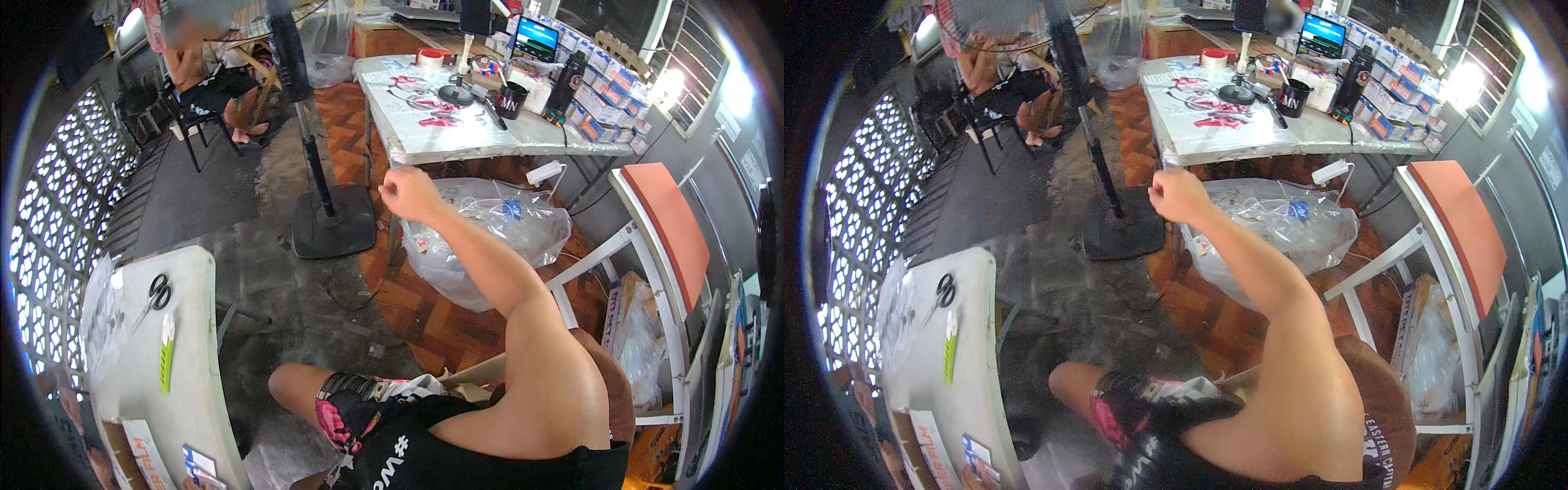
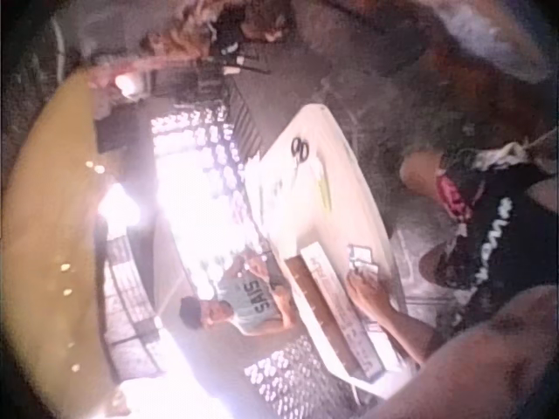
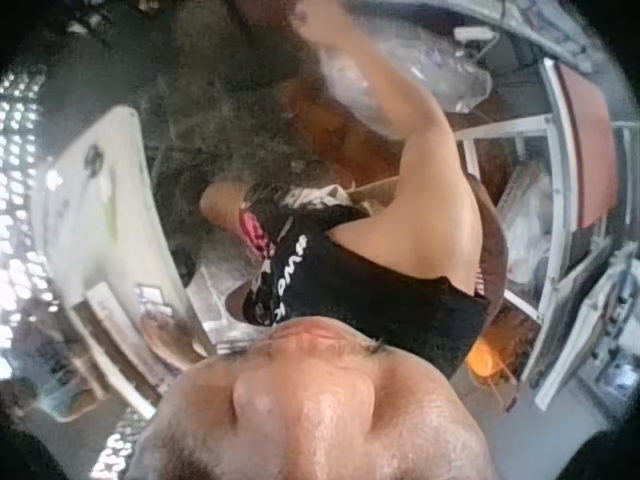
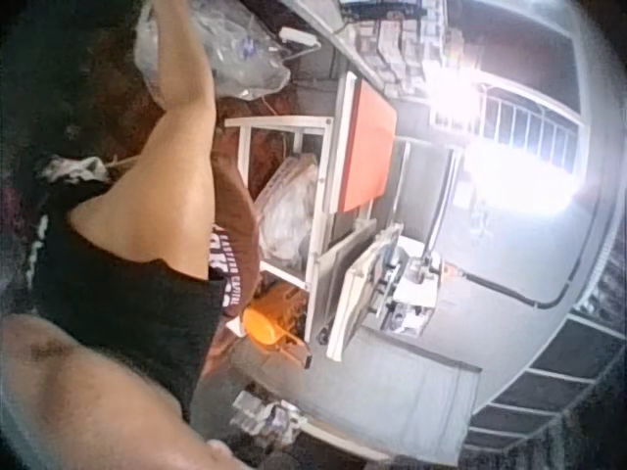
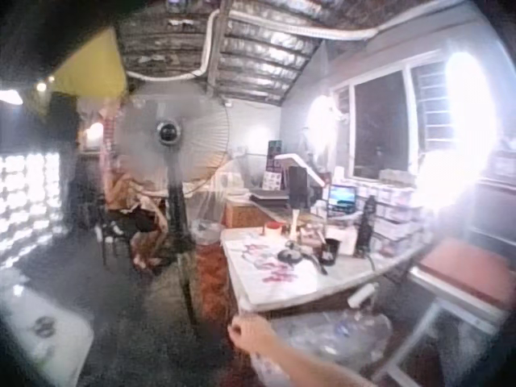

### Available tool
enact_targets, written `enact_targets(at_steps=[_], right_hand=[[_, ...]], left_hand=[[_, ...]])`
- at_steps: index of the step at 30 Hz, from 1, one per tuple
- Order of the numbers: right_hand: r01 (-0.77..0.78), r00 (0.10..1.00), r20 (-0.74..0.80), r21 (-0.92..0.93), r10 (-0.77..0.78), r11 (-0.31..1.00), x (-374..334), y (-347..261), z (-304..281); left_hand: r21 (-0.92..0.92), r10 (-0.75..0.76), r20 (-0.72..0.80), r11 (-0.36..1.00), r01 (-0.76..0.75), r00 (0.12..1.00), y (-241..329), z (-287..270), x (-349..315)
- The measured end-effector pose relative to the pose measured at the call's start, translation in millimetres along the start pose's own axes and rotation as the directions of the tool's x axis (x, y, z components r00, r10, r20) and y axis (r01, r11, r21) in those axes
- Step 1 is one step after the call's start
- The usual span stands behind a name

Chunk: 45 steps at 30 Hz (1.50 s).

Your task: The person assembles a cardboard box by cutting and folding its flaps, then securing them with tape. They use a utility knife to trim edges and scissors to cut tape, working at a white table in a workshop.

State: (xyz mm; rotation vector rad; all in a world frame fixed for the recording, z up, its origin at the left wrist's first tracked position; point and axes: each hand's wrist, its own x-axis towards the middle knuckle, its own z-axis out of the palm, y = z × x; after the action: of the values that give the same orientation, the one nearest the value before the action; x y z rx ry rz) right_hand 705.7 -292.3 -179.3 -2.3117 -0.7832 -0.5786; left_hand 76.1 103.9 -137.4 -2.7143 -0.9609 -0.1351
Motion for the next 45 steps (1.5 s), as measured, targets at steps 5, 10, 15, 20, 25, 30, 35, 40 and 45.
enact_targets(at_steps=[5,10,15,20,25,30,35,40,45], right_hand=[[-0.023,0.933,0.359,-0.023,0.029,0.999,-72.8,11.1,49.0],[0.084,0.561,0.827,-0.042,-0.012,0.996,-119.0,-43.7,95.8],[0.012,0.192,0.981,0.003,-0.005,1.000,-137.0,-84.1,116.1],[-0.014,0.015,0.951,-0.308,0.308,0.951,-201.5,-15.7,17.6],[-0.270,0.042,0.789,-0.581,0.612,0.768,-123.8,-64.9,-139.1],[-0.584,0.647,0.433,-0.249,0.628,0.773,-83.9,26.3,-219.1],[-0.813,0.580,-0.186,-0.072,0.793,0.578,36.1,129.9,-366.6],[-0.912,0.399,-0.567,-0.161,0.721,0.378,76.0,257.8,-489.6],[-0.925,0.373,-0.686,-0.331,0.625,0.188,85.5,329.7,-574.1]], left_hand=[[0.208,0.155,-0.147,0.970,-0.123,0.977,-9.9,30.5,6.7],[0.007,0.208,-0.401,0.975,-0.224,0.892,21.0,6.7,23.6],[0.007,0.069,-0.375,0.997,-0.072,0.924,29.2,-23.3,7.7],[-0.122,-0.109,-0.227,0.989,0.083,0.968,33.5,-31.2,20.7],[0.016,0.017,0.018,1.000,-0.017,1.000,23.5,-53.7,31.5],[-0.416,0.253,0.030,0.883,-0.218,0.967,60.9,-77.0,106.7],[-0.679,0.525,-0.129,0.571,-0.460,0.841,135.8,-54.5,191.3],[-0.649,0.701,0.397,0.671,-0.360,0.592,242.0,-66.6,262.2],[-0.653,0.656,0.584,0.729,-0.203,0.479,294.6,-84.6,305.7]])
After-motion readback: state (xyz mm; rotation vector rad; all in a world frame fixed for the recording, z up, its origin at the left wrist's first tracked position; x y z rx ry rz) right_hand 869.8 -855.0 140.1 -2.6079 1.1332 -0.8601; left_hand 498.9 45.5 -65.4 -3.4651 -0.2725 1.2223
